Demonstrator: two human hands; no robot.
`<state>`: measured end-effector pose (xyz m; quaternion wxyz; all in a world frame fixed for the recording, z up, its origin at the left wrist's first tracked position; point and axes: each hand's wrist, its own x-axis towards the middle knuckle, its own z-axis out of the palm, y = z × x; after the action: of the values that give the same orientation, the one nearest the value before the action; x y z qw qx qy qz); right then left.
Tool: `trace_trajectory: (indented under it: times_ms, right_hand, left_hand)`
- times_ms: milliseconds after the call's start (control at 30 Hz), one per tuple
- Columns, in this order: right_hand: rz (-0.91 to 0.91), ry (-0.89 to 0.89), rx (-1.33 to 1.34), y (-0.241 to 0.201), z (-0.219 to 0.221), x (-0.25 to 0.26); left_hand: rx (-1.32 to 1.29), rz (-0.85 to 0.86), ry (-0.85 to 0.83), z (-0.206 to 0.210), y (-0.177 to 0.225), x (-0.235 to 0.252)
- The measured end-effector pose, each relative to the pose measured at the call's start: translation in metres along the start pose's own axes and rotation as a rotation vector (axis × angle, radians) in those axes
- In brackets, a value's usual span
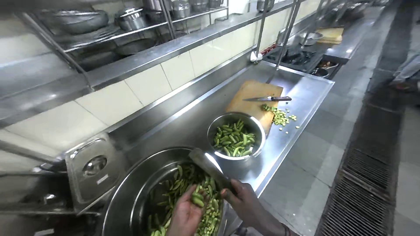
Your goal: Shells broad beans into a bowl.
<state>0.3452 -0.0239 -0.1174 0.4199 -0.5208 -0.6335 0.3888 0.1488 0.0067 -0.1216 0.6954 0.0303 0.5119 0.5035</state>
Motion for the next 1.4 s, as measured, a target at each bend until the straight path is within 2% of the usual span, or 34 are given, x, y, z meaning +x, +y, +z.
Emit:
trace_trajectory:
  times_ms: [133, 233, 333, 467, 567, 633, 700, 767, 867, 967, 1200, 1300, 1400]
  right_hand:
    - [0.030, 0.131, 0.076, 0.009, -0.020, -0.002]
    - [0.055, 0.220, 0.086, 0.014, -0.032, -0.004]
    - [0.089, 0.295, 0.137, 0.024, -0.042, -0.007]
    - [0.167, 0.337, 0.158, 0.032, -0.051, -0.010]
    - [0.190, 0.298, 0.149, 0.027, -0.051, -0.013]
    - [0.177, 0.259, 0.156, 0.024, -0.046, -0.013]
    - [0.159, 0.228, 0.170, 0.023, -0.038, -0.012]
    - [0.158, 0.198, 0.185, 0.020, -0.029, -0.010]
    - [0.154, 0.139, 0.205, 0.011, -0.017, -0.006]
    - [0.128, 0.088, 0.194, 0.004, -0.008, -0.003]
    - [0.107, 0.031, 0.175, 0.003, 0.003, -0.004]
    - [0.093, -0.009, 0.179, 0.005, 0.005, -0.004]
    - [0.039, -0.075, 0.157, 0.003, 0.006, -0.005]
  left_hand:
    - [0.111, 0.175, -0.252, 0.079, 0.018, 0.018]
    - [0.178, 0.165, -0.233, 0.104, 0.029, 0.022]
    - [0.224, 0.146, -0.212, 0.082, 0.029, 0.022]
    - [0.213, 0.102, -0.172, 0.027, 0.034, 0.017]
    - [0.267, 0.182, -0.141, -0.024, 0.046, 0.013]
    - [0.435, 0.304, -0.031, -0.052, 0.054, 0.008]
    - [0.713, 0.423, 0.089, -0.073, 0.058, 0.002]
    - [1.039, 0.502, 0.138, -0.089, 0.058, 0.000]
    - [1.575, 0.414, 0.090, -0.096, 0.051, -0.003]
    - [1.885, 0.203, -0.068, -0.107, 0.036, 0.022]
    - [1.915, 0.234, -0.229, -0.109, 0.033, 0.034]
    - [1.817, 0.299, -0.205, -0.108, 0.037, 0.030]
    - [1.609, 0.404, -0.148, -0.091, 0.045, 0.002]
